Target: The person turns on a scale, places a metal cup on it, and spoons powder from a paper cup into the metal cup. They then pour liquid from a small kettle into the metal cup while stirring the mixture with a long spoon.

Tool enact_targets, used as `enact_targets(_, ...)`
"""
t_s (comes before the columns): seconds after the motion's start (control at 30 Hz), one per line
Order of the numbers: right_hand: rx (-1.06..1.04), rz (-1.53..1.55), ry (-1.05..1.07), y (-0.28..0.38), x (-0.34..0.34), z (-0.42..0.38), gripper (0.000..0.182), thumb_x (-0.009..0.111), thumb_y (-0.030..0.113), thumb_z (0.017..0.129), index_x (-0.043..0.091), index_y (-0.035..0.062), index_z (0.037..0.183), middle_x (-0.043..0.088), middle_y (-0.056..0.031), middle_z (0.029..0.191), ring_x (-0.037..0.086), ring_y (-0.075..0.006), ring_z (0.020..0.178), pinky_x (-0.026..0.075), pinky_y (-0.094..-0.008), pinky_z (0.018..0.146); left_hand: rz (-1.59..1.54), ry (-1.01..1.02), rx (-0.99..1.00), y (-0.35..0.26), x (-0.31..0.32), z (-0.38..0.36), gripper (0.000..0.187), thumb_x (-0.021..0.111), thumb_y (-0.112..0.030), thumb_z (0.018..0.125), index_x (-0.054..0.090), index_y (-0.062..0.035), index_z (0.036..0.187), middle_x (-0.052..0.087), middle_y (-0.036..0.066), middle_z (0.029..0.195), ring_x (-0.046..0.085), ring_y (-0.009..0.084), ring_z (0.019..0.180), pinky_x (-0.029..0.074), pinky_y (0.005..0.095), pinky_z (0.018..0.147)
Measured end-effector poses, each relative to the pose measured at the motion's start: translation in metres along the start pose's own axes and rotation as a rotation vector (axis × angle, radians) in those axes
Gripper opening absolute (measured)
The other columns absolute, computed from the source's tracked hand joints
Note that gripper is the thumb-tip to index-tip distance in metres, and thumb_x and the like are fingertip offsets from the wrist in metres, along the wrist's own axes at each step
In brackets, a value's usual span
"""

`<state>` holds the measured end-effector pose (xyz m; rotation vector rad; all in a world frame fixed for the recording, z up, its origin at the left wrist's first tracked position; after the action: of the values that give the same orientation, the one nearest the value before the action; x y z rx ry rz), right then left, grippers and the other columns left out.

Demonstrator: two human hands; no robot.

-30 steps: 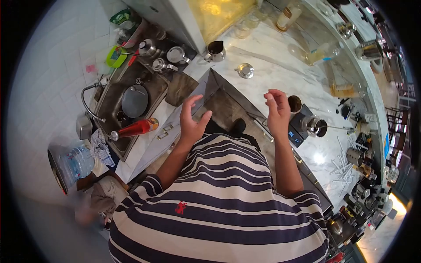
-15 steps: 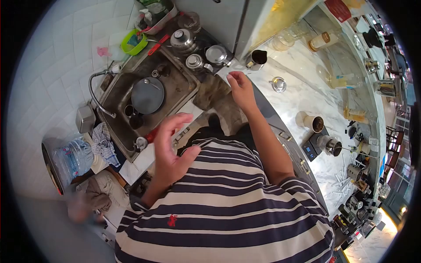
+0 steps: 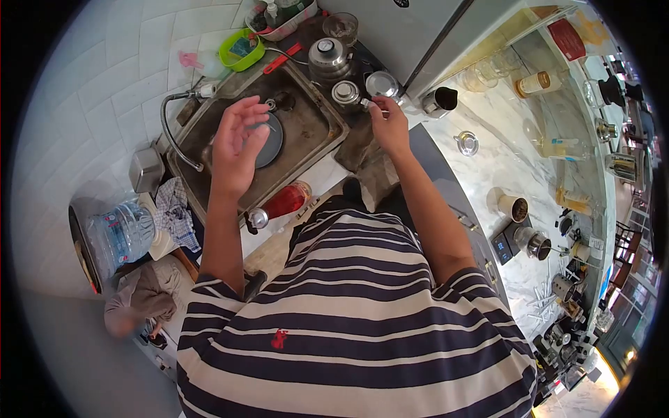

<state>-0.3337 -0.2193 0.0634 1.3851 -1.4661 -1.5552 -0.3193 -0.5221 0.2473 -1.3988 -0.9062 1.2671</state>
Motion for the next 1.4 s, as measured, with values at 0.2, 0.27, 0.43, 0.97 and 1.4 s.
enact_targets(0.2, -0.147, -0.235, -0.059, 0.011, 0.013, 0.001, 0.028, 0.069, 0.026, 0.095, 0.071, 0.0066, 0.115, 0.072, -0.0184, 0.105, 0.070, -0.0360, 0.099, 0.055, -0.0460, 0.085, -0.013, 0.019, -0.035, 0.041, -0.001, 0.016, 0.049, 0.072, -0.017, 0.098, 0.054, -0.0054, 0.142, 0.064, 0.011, 0.131, 0.061, 0.0178, 0.118, 0.049, 0.0330, 0.100)
enact_targets(0.27, -0.187, -0.320, -0.104, 0.016, 0.014, -0.004, 0.029, 0.069, 0.027, 0.094, 0.070, 0.0074, 0.115, 0.070, -0.0190, 0.107, 0.069, -0.0386, 0.100, 0.054, -0.0484, 0.084, -0.030, 0.018, -0.069, 0.058, -0.004, 0.018, 0.049, 0.073, -0.018, 0.098, 0.054, -0.0060, 0.142, 0.064, 0.010, 0.130, 0.060, 0.0173, 0.117, 0.049, 0.0329, 0.099)
enact_targets(0.43, -0.178, -0.380, -0.156, 0.024, 0.020, -0.012, 0.030, 0.071, 0.025, 0.094, 0.066, 0.0055, 0.115, 0.069, -0.0204, 0.111, 0.067, -0.0415, 0.102, 0.054, -0.0507, 0.085, -0.061, 0.013, -0.122, 0.100, -0.005, 0.019, 0.049, 0.074, -0.020, 0.098, 0.055, -0.0077, 0.142, 0.065, 0.008, 0.129, 0.060, 0.0156, 0.114, 0.048, 0.0320, 0.097)
enact_targets(0.97, -0.115, -0.207, -0.181, 0.015, 0.031, -0.001, 0.027, 0.072, 0.021, 0.094, 0.067, -0.0026, 0.105, 0.070, -0.0250, 0.105, 0.070, -0.0415, 0.086, 0.054, -0.0485, 0.078, -0.083, -0.018, -0.189, 0.142, 0.003, 0.009, 0.049, 0.074, -0.021, 0.098, 0.056, -0.0080, 0.141, 0.065, 0.007, 0.127, 0.060, 0.0149, 0.112, 0.048, 0.0315, 0.094)
enact_targets(1.4, 0.021, -0.246, -0.180, 0.003, 0.031, 0.004, 0.044, 0.071, 0.037, 0.095, 0.070, -0.0061, 0.093, 0.071, -0.0282, 0.090, 0.070, -0.0439, 0.084, 0.054, -0.0480, 0.079, -0.080, -0.029, -0.212, 0.147, 0.009, 0.001, 0.046, 0.070, -0.017, 0.100, 0.055, -0.0046, 0.142, 0.066, 0.010, 0.126, 0.061, 0.0169, 0.115, 0.047, 0.0309, 0.098)
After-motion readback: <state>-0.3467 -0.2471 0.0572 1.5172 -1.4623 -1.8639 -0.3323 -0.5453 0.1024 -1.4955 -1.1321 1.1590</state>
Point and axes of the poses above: each hand's wrist, its own z-axis towards the middle knuckle, its own x-axis out of the palm, y = z × x, the point moved 9 cm from there along z, towards the middle knuckle
